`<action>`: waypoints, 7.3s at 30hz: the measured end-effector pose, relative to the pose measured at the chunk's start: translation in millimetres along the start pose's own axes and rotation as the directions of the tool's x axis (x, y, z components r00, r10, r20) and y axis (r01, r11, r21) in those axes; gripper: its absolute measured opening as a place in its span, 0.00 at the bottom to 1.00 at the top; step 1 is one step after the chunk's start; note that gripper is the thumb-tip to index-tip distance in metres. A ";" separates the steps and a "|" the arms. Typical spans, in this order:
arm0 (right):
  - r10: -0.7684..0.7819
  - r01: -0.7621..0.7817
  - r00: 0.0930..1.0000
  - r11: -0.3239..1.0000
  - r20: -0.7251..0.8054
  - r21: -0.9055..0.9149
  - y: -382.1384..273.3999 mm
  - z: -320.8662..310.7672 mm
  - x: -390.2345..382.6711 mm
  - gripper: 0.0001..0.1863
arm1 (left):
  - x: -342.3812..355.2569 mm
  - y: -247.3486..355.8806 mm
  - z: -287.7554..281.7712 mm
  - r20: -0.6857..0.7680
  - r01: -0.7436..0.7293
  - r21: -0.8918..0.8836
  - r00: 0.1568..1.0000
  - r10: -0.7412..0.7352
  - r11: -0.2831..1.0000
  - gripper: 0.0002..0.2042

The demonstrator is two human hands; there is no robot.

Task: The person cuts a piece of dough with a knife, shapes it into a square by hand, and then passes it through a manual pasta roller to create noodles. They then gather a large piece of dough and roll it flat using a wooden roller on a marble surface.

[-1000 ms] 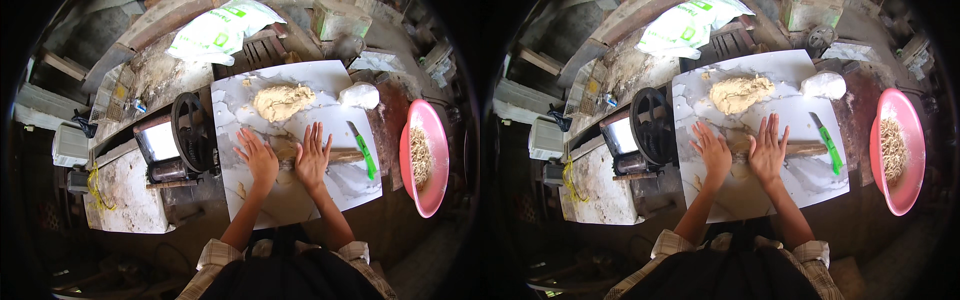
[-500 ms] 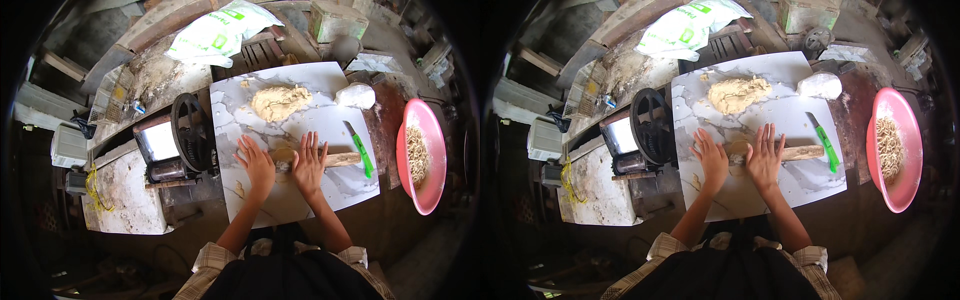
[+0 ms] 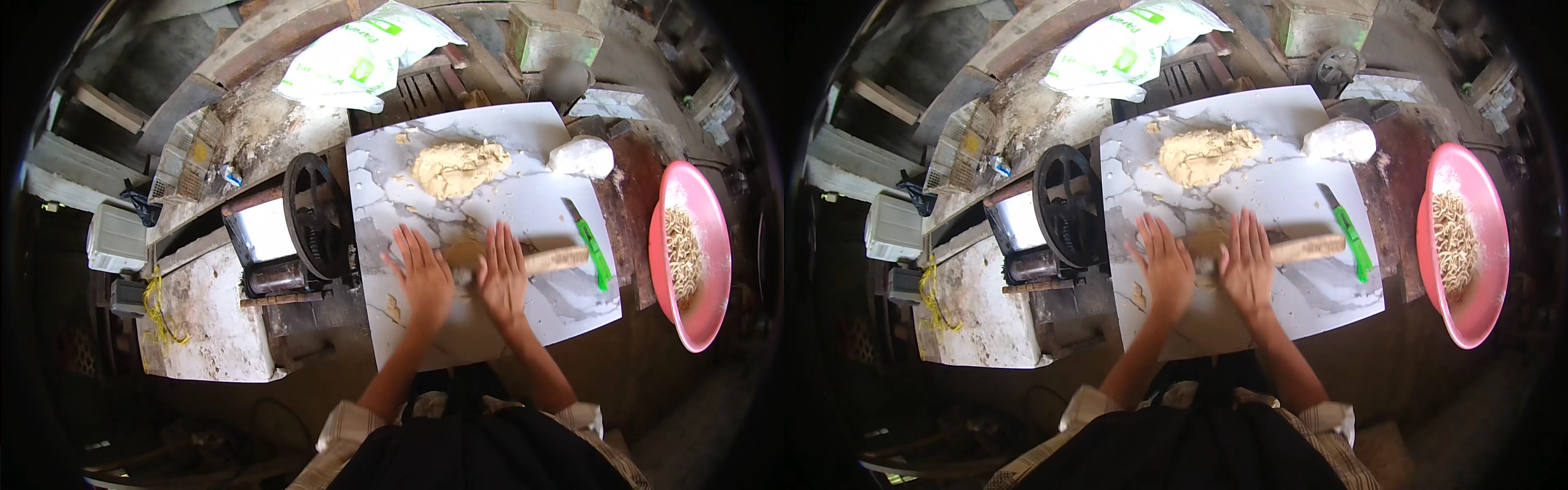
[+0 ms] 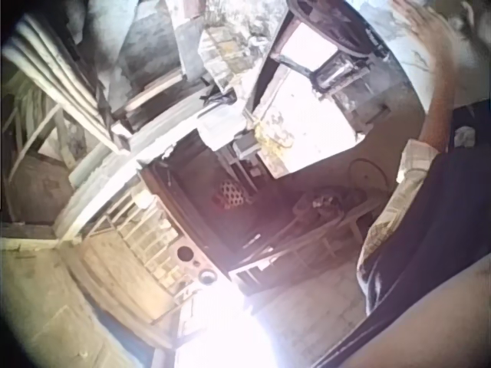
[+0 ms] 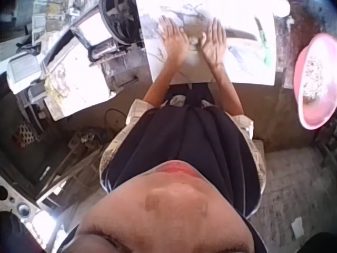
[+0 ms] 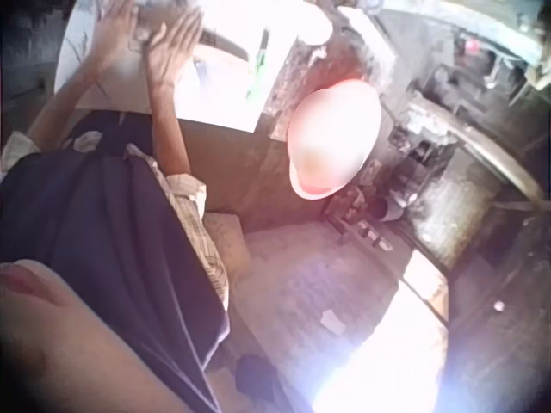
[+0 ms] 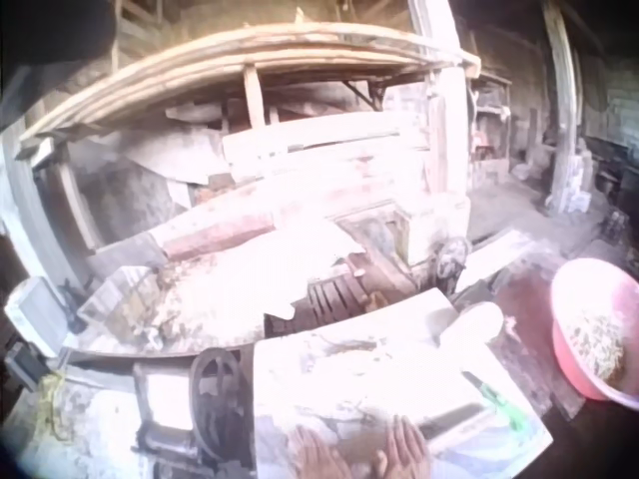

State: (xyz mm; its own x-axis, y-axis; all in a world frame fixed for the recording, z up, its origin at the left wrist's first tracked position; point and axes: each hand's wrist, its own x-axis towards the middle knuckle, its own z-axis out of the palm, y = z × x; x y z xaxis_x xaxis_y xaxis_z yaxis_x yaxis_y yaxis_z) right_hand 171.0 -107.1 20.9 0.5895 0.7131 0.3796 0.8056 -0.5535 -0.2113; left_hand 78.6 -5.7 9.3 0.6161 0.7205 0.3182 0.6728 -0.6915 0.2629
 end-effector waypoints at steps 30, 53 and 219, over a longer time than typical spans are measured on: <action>-0.124 0.128 0.991 0.988 -0.052 0.080 2.5 10.4 14.6 0.19 | 3.2 -8.4 2.4 -0.073 -0.093 -0.041 0.993 0.090 0.995 0.25; -0.213 0.210 0.977 0.968 0.000 0.139 6.1 -6.9 -25.4 0.20 | -47.9 3.4 -23.5 0.020 -0.075 -0.116 0.997 0.078 0.990 0.22; 0.210 -0.195 0.977 0.955 -0.044 0.226 196.5 -43.9 11.4 0.17 | 61.3 198.9 59.1 -0.114 -0.361 -0.556 0.925 0.362 0.749 0.18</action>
State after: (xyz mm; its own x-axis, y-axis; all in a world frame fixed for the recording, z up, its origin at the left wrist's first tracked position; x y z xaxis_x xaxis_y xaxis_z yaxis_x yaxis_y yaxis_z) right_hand 333.4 -226.7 23.2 0.7420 0.5615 0.3663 0.6677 -0.5701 -0.4787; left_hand 274.4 -96.0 27.3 0.7669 0.4108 0.4930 0.0539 -0.8068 0.5883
